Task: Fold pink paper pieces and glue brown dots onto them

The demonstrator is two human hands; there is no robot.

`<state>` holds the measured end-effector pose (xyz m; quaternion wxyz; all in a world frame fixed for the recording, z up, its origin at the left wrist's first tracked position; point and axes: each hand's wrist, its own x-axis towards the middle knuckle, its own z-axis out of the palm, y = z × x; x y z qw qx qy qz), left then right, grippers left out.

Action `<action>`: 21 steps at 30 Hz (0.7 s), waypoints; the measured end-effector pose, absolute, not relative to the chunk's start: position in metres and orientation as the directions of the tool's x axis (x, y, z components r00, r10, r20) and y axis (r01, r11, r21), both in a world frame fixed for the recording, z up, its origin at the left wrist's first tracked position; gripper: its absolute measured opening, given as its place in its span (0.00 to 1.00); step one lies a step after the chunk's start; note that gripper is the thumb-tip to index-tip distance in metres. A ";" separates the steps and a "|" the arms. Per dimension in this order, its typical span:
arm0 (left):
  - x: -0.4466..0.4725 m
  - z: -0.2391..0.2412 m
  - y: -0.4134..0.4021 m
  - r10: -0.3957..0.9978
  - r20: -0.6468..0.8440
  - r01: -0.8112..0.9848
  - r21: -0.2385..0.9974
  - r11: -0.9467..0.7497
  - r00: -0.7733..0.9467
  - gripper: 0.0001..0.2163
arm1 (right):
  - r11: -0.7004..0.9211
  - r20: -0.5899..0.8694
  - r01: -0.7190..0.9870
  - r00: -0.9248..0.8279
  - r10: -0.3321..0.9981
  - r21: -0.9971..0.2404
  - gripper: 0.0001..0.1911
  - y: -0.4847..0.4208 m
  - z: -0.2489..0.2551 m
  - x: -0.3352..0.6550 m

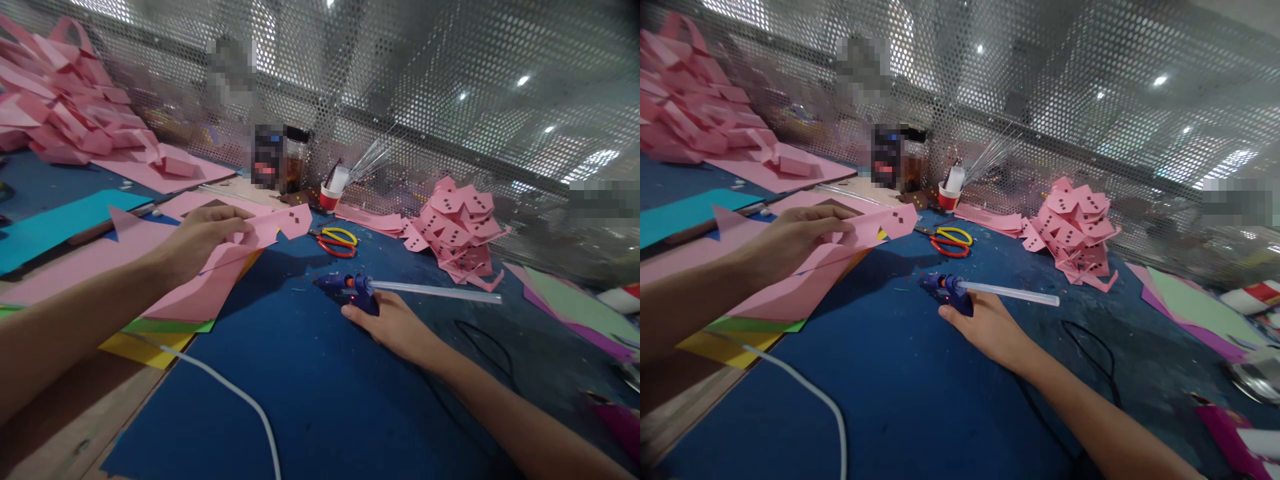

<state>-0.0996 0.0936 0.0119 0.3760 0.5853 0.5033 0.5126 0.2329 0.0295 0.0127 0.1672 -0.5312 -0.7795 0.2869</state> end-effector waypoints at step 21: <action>-0.099 0.012 0.093 0.980 0.200 0.183 0.964 -0.194 -0.016 0.07 | 0.254 -0.033 0.705 -0.366 0.930 -0.663 0.19 0.028 0.015 0.230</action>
